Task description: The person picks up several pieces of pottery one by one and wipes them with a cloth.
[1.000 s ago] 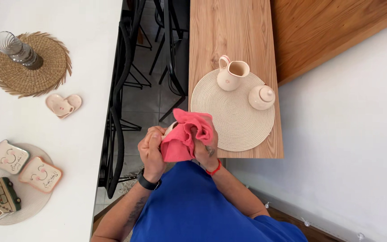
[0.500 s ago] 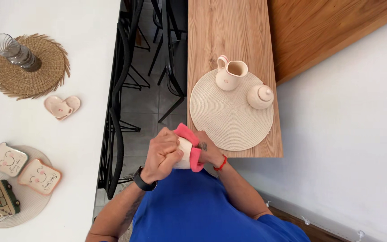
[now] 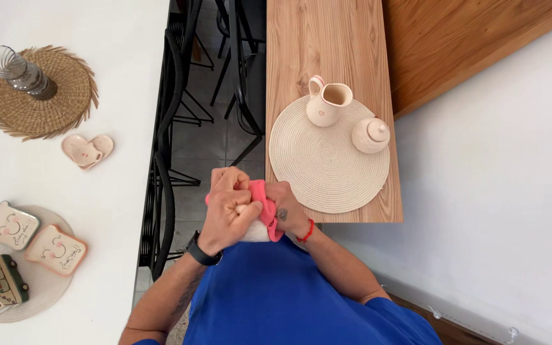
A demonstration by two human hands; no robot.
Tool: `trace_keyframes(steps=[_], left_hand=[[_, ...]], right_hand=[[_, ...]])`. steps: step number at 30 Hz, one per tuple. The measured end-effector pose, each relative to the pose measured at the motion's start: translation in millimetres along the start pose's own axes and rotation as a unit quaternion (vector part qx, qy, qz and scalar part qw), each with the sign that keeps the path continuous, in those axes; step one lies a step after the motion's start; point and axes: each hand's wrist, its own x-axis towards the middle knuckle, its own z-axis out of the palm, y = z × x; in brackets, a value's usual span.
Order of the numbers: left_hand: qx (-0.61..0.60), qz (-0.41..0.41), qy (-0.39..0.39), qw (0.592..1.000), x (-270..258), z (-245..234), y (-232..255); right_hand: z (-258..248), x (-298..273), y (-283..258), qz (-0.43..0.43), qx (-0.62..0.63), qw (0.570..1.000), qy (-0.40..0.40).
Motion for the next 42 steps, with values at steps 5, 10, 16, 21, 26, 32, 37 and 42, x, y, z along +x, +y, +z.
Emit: trace_keyframes(steps=[5, 10, 16, 21, 26, 32, 37, 42], left_hand=[[0.12, 0.171, 0.098, 0.973, 8.3, 10.4, 40.6], [0.241, 0.384, 0.226, 0.862, -6.1, 46.6, 4.9], [0.26, 0.361, 0.197, 0.873, 11.4, 25.4, 6.3], [0.296, 0.307, 0.174, 0.887, 1.5, 37.6, -6.4], [0.297, 0.229, 0.147, 0.915, 0.3, 45.0, -8.9], [0.302, 0.197, 0.093, 0.928, -4.5, 44.6, -16.3], [0.302, 0.173, 0.054, 0.936, -7.4, 50.0, -22.1], [0.214, 0.112, 0.012, 0.97, -9.8, 46.5, -23.7]], right_hand=[[-29.4, 76.3, -121.9, 0.053, 0.253, 0.966, 0.018], [-31.6, 82.6, -118.4, 0.083, 0.248, 0.962, 0.081], [-45.2, 80.4, -113.3, 0.123, 0.236, 0.951, 0.155], [-55.5, 67.2, -109.5, 0.159, 0.224, 0.936, 0.221], [-66.1, 57.3, -100.6, 0.188, 0.211, 0.916, 0.285], [-75.1, 43.7, -100.4, 0.223, 0.063, 0.942, 0.241], [-77.7, 25.2, -94.2, 0.249, 0.026, 0.94, 0.23], [-88.1, 27.0, -137.9, 0.274, 0.007, 0.928, 0.252]])
